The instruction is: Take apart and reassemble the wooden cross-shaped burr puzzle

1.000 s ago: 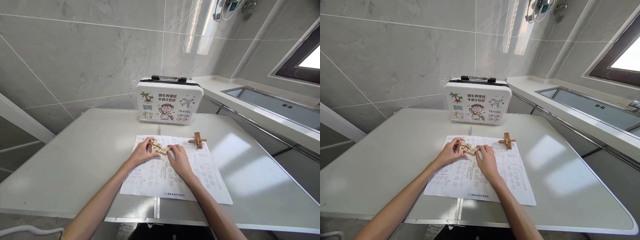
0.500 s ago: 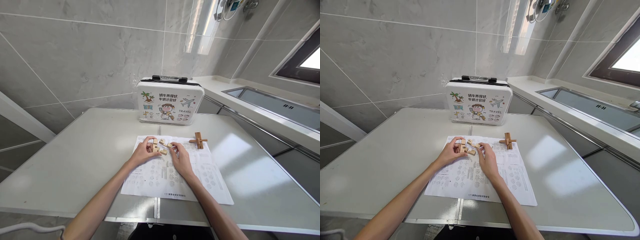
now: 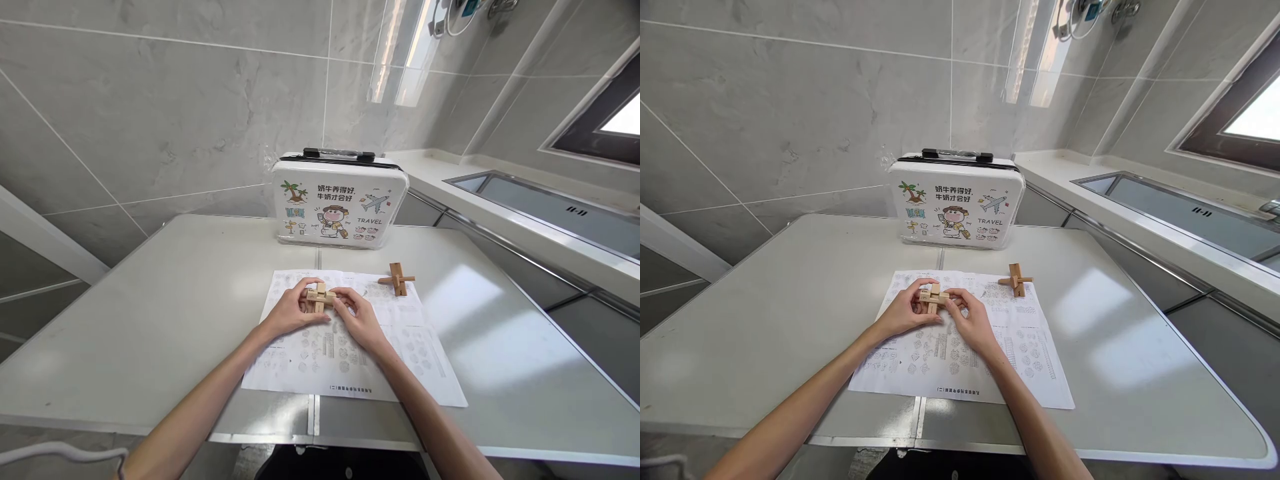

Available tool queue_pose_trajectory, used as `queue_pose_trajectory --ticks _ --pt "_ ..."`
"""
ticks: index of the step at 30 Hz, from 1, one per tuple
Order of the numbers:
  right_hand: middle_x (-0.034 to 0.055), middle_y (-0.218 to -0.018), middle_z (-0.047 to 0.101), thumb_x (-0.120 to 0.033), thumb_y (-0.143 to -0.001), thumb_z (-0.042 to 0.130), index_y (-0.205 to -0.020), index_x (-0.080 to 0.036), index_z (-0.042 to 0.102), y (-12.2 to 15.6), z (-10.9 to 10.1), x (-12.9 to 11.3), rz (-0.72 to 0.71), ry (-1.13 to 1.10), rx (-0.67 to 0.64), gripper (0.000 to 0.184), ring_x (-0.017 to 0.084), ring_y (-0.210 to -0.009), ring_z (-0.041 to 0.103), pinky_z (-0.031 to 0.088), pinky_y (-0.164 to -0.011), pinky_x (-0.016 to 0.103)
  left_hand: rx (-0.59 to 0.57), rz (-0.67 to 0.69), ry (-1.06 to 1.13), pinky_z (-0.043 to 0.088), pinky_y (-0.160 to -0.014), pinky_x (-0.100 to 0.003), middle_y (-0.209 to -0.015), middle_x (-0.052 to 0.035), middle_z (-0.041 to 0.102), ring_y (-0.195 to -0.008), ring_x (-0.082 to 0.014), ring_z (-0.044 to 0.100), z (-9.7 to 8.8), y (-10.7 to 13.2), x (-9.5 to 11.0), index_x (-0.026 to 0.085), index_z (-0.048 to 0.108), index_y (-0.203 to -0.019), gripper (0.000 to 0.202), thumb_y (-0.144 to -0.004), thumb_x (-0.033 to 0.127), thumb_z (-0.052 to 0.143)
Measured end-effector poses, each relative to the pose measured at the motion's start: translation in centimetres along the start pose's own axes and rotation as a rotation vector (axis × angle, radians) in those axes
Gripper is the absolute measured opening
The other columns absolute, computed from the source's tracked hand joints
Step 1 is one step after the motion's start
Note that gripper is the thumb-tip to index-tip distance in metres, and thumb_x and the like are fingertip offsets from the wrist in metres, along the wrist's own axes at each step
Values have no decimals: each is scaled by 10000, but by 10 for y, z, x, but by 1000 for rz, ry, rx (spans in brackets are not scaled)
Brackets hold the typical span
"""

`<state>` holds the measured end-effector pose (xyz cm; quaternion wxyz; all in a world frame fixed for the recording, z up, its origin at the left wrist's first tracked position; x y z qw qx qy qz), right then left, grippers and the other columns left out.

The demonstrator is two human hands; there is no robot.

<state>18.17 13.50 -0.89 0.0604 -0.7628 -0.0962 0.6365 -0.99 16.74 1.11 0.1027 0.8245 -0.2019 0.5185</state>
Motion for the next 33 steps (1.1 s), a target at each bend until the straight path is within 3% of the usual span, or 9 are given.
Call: queue_pose_trajectory --ticks 5,12,24,33 --pt "83 -987 732 -538 -980 599 -1128 -206 691 0 -1 2 30 -44 0 375 235 -895 672 533 -851 370 4 60 -57 379 -584 -239 -728 69 536 -616 -126 455 2 2 2 269 582 -1324 776 -682 569 898" --pt "30 -855 680 -550 -973 603 -1107 -220 696 -1 -1 3 78 -119 -27 368 191 -757 623 521 -766 336 25 115 -57 412 -600 -238 -837 43 609 -629 -116 474 3 3 4 260 594 -1303 743 -694 558 896" --pt "85 -1053 739 -525 -981 613 -1149 -223 684 0 -1 4 53 -69 -14 352 248 -968 674 520 -888 384 48 115 -6 487 -651 -262 -919 -4 672 -748 -167 618 3 3 7 255 619 -1257 742 -645 540 926" --pt "74 -1028 736 -534 -964 639 -1119 -222 691 0 -1 5 86 -133 -18 352 242 -975 680 529 -887 374 17 106 -38 445 -635 -249 -912 15 657 -704 -139 552 4 3 4 262 591 -1288 735 -687 550 902"
Point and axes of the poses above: each hand's wrist, its own y-axis away from the middle knuckle, its own z-axis out of the palm, x = y × z, the point moved 3 cm from there along -y, towards the middle knuckle
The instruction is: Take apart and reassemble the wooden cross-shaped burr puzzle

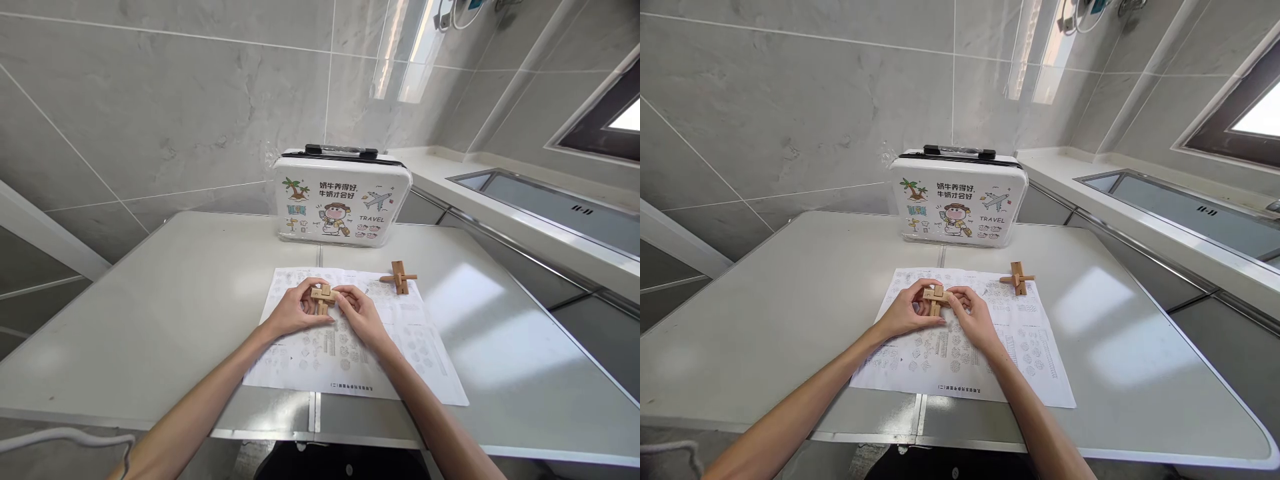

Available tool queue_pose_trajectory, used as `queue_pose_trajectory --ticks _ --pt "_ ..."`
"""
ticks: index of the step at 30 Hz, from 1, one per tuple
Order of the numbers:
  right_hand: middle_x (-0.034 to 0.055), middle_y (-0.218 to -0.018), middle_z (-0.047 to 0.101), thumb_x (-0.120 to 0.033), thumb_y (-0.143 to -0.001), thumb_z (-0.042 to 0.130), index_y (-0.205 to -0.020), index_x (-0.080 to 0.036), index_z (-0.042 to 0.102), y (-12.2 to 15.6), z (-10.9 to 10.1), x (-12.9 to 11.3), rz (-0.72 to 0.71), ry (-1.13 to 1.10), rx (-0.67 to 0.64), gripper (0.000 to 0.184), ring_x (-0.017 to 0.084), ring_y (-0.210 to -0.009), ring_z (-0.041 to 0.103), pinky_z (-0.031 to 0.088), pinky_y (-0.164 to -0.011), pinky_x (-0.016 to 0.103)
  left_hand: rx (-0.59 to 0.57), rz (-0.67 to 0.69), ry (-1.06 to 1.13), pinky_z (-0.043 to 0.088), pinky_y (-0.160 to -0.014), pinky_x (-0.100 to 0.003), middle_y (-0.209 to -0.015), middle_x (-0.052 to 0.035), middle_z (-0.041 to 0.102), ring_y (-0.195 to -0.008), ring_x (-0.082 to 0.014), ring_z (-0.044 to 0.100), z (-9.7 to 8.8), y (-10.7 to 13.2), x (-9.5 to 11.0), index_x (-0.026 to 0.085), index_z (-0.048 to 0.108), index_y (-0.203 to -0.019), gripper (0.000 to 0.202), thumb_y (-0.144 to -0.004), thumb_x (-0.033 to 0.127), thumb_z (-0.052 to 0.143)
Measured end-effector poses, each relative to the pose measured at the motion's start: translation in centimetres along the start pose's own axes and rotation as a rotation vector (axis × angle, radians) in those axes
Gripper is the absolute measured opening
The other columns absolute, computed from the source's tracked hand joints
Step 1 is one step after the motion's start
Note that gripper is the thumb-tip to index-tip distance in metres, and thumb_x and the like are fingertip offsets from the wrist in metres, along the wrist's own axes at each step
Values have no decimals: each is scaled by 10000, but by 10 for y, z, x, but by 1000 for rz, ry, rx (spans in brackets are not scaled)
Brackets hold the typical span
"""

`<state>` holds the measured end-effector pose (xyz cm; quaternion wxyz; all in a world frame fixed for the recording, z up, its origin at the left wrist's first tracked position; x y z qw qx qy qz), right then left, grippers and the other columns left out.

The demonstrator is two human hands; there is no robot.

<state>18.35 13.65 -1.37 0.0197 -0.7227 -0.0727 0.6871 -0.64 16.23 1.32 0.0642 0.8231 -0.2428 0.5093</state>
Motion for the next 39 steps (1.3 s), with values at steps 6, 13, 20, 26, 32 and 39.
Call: queue_pose_trajectory --ticks 6,13,20,26,32,39 --pt "72 -1011 741 -541 -943 656 -1107 -218 693 -1 0 1 22 -32 -3 364 245 -974 699 548 -888 378 -5 12 16 428 -623 -245 -866 27 631 -666 -125 510 0 0 1 255 601 -1286 716 -696 531 899" --pt "77 -988 749 -594 -912 667 -1080 -213 696 -1 0 0 30 -30 6 417 247 -943 710 566 -844 373 -1 2 26 429 -618 -247 -818 34 618 -651 -130 522 1 -1 1 252 616 -1279 708 -691 525 900" --pt "95 -1058 759 -579 -937 662 -1105 -212 695 -1 -1 4 63 -4 26 405 245 -956 705 553 -824 360 46 -48 89 444 -602 -237 -897 16 659 -650 -121 555 0 -1 -1 252 594 -1293 743 -672 497 918" --pt "71 -936 726 -538 -976 623 -1092 -222 688 1 2 4 -89 264 77 343 236 -846 651 528 -813 385 230 -114 224 488 -646 -229 -975 -6 689 -627 -84 543 -6 -6 -10 231 557 -1313 769 -679 472 920" --pt "84 -1021 637 -446 -991 597 -1126 -245 671 4 6 6 -239 495 28 253 253 -917 623 528 -878 419 301 -170 312 519 -657 -230 -1100 -48 722 -606 -67 579 -8 -9 -12 219 541 -1300 773 -672 463 920" --pt "84 -1032 619 -383 -991 598 -1175 -252 665 3 3 14 -225 549 34 236 262 -939 623 534 -893 434 299 -185 291 514 -640 -236 -1089 -61 734 -593 -77 581 -8 -9 -13 215 555 -1284 758 -673 479 917"
Point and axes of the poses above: each hand's wrist, its own y-axis away from the middle knuckle, its own z-axis out of the palm, x = y × z, the point moved 3 cm from there along -y, towards the middle knuckle
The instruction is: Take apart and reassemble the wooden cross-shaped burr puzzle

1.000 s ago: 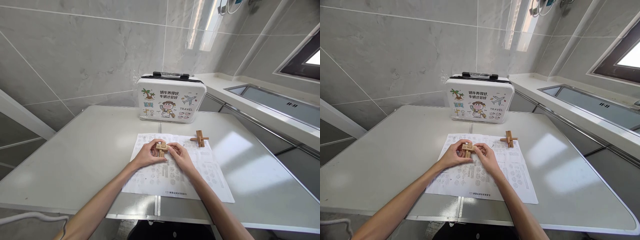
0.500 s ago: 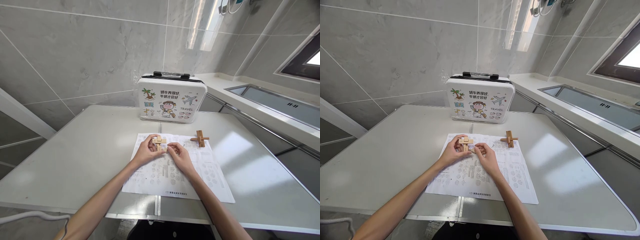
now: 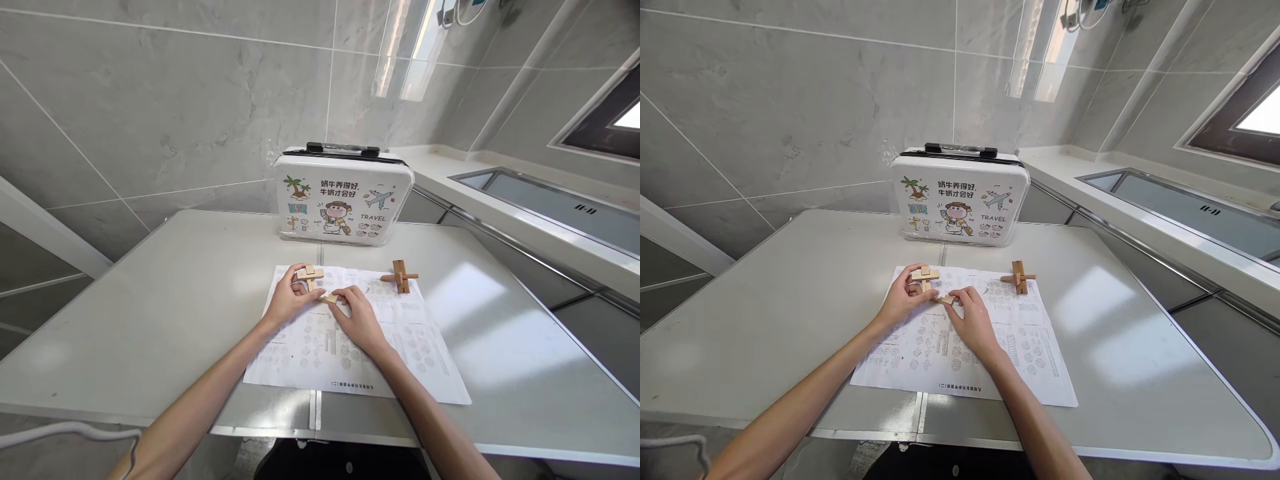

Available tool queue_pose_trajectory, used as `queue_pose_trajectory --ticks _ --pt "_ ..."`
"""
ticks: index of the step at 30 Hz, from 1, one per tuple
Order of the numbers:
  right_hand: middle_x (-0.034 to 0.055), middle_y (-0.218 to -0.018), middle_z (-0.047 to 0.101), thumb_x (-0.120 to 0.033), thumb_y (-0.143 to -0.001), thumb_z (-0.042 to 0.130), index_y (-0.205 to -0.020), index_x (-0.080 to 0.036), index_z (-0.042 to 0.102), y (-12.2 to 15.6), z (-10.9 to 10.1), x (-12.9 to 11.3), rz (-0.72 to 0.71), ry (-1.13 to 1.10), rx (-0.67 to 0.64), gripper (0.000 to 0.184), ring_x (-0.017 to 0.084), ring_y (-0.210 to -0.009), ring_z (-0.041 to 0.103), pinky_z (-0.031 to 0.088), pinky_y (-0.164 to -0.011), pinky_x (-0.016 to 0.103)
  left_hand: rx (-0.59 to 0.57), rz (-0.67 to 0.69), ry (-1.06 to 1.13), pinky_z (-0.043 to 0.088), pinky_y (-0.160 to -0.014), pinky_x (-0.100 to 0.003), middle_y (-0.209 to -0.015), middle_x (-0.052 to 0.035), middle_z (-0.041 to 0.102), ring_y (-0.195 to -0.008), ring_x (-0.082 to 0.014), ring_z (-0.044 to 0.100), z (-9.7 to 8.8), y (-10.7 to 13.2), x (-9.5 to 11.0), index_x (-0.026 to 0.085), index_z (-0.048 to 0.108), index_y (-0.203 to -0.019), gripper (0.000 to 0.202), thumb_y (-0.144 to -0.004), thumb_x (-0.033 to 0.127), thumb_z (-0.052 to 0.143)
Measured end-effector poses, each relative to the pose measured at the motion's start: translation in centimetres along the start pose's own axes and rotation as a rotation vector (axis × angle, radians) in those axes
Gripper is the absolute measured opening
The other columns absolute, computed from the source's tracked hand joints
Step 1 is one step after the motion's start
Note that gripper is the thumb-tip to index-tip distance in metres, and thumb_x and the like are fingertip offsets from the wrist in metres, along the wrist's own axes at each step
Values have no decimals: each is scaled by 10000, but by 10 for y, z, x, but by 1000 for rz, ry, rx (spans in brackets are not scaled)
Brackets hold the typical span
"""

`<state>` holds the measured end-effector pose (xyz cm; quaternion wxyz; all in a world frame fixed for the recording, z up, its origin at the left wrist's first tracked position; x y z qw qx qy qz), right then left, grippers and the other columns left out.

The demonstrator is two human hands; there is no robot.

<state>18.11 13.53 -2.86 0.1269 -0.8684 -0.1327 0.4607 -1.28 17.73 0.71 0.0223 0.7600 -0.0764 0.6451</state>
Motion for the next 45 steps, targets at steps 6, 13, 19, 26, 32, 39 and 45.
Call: queue_pose_trajectory --ticks 6,13,19,26,32,39,45 --pt "87 -1030 623 -355 -1010 570 -1156 -256 676 1 1 0 -13 4 -21 206 269 -957 623 527 -891 435 -11 -3 0 513 -639 -233 -1100 -62 731 -587 -64 553 1 0 -1 209 553 -1286 748 -680 459 915" --pt "96 -1074 669 -429 -1029 528 -1155 -247 672 0 0 4 15 -14 21 263 265 -950 652 530 -858 415 -19 0 -7 500 -625 -223 -1094 -58 732 -590 -66 544 1 0 -1 217 559 -1290 751 -680 480 911" --pt "75 -963 732 -467 -1023 528 -1123 -233 645 -2 -6 -1 123 -85 60 281 255 -864 669 517 -775 387 -16 12 -36 484 -609 -219 -969 -20 715 -581 -73 514 1 2 2 218 562 -1297 758 -678 485 908" --pt "90 -951 752 -577 -984 574 -1083 -222 655 -4 -7 0 222 -288 105 377 249 -821 696 544 -763 389 -12 23 -86 437 -585 -215 -801 44 616 -563 -77 460 2 3 2 213 565 -1298 743 -684 464 899" --pt "89 -950 757 -592 -963 617 -1106 -210 661 -3 -8 -2 250 -377 103 411 230 -778 700 561 -759 380 -51 62 -133 434 -593 -217 -782 57 591 -583 -88 463 3 5 -1 234 558 -1323 741 -705 469 893" --pt "83 -1024 761 -478 -999 594 -1137 -211 671 -2 -12 -10 112 -175 139 311 223 -819 675 553 -730 355 -81 118 -203 415 -585 -215 -788 57 580 -595 -93 450 3 7 1 250 571 -1311 729 -710 512 890" --pt "90 -1085 723 -414 -1050 530 -1193 -233 661 1 -9 -12 -22 -80 105 266 220 -843 680 546 -716 349 -128 141 -228 425 -591 -225 -795 49 589 -612 -108 478 4 8 1 253 567 -1323 744 -710 518 893"
Point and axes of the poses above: each hand's wrist, its own y-axis away from the middle knuckle, its own z-axis out of the palm, x = y × z, the point moved 3 cm from there along -y, towards the middle knuckle
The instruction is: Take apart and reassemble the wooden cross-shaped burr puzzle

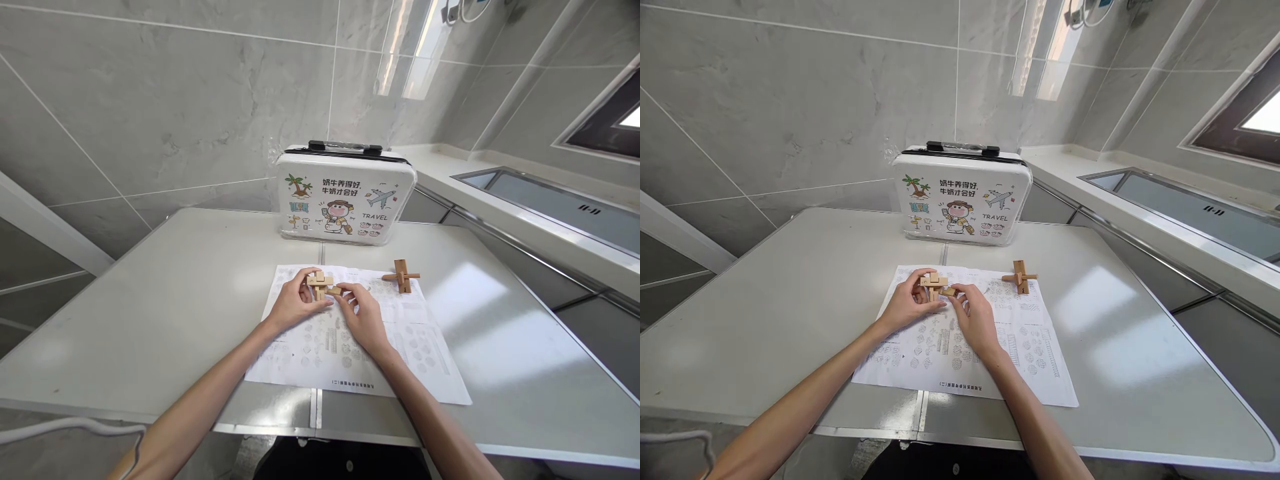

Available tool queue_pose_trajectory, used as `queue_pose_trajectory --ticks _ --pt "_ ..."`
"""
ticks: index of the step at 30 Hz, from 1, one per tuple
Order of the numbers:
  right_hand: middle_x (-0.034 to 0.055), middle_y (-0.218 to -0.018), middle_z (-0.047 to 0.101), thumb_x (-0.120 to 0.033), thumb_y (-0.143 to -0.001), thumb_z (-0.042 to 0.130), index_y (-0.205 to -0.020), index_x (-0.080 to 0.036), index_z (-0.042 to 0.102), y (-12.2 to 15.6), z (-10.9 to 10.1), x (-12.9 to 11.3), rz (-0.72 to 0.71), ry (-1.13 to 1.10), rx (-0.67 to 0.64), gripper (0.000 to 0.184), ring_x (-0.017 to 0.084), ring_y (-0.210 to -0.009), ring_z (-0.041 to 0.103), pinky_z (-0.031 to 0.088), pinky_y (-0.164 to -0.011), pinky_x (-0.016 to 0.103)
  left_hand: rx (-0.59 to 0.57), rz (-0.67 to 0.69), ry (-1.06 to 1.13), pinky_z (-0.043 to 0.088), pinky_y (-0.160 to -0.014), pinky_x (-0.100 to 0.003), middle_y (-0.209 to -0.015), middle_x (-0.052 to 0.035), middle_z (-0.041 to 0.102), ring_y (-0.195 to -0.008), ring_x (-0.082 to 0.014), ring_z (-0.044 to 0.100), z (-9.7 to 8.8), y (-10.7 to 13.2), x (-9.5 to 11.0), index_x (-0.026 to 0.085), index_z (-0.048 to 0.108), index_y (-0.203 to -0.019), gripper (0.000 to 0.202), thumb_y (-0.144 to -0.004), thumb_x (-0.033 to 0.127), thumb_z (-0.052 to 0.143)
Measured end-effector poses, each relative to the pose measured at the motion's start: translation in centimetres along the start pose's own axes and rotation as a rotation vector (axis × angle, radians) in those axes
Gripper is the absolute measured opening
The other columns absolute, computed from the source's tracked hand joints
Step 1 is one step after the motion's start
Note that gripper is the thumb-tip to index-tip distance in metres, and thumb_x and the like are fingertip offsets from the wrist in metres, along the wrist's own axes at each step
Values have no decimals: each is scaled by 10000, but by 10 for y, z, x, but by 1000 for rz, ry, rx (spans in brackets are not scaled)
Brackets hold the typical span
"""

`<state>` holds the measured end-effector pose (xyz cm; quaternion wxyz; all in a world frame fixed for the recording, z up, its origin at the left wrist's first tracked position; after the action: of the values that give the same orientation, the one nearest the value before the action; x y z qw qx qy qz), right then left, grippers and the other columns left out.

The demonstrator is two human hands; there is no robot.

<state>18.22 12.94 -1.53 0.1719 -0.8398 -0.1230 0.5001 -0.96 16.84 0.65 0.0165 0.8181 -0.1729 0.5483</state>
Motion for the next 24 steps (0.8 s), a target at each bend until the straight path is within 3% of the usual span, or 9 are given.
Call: queue_pose_trajectory --ticks 4,11,18,21,24 --pt "81 -1075 694 -380 -1074 498 -1226 -252 667 2 1 -2 -63 58 -33 260 210 -840 673 545 -727 336 -38 18 -61 399 -574 -234 -721 70 527 -594 -116 445 1 1 -1 253 566 -1344 761 -717 544 885" --pt "60 -1030 683 -360 -1068 529 -1221 -256 696 3 -1 -7 -111 167 -6 249 169 -717 630 518 -688 306 -64 45 -170 402 -594 -248 -735 63 557 -609 -130 465 2 2 0 263 559 -1349 740 -745 570 857" --pt "66 -1039 687 -325 -1076 520 -1226 -255 702 4 0 -9 -164 223 24 246 166 -722 634 506 -648 302 -74 96 -268 421 -633 -257 -715 67 540 -635 -141 504 3 3 -3 271 577 -1337 730 -744 595 852" --pt "73 -1050 683 -310 -1077 516 -1235 -258 694 5 0 -10 -193 203 22 244 182 -793 671 513 -639 295 -63 152 -301 447 -659 -264 -802 46 600 -650 -137 517 4 4 -2 270 588 -1322 711 -750 604 846" --pt "78 -1066 679 -280 -1076 516 -1246 -254 683 6 0 -12 -227 180 9 239 193 -853 688 518 -639 294 -47 221 -323 483 -683 -273 -1045 -13 659 -701 -135 564 4 5 0 275 595 -1332 697 -767 605 835"
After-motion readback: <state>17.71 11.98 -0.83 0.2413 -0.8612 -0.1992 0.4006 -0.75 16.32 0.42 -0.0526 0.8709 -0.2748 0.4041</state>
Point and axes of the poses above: each hand's wrist, its own y-axis away from the middle knuckle, its own z-axis out of the palm, x = y × z, the point moved 3 cm from there along -y, towards the middle knuckle
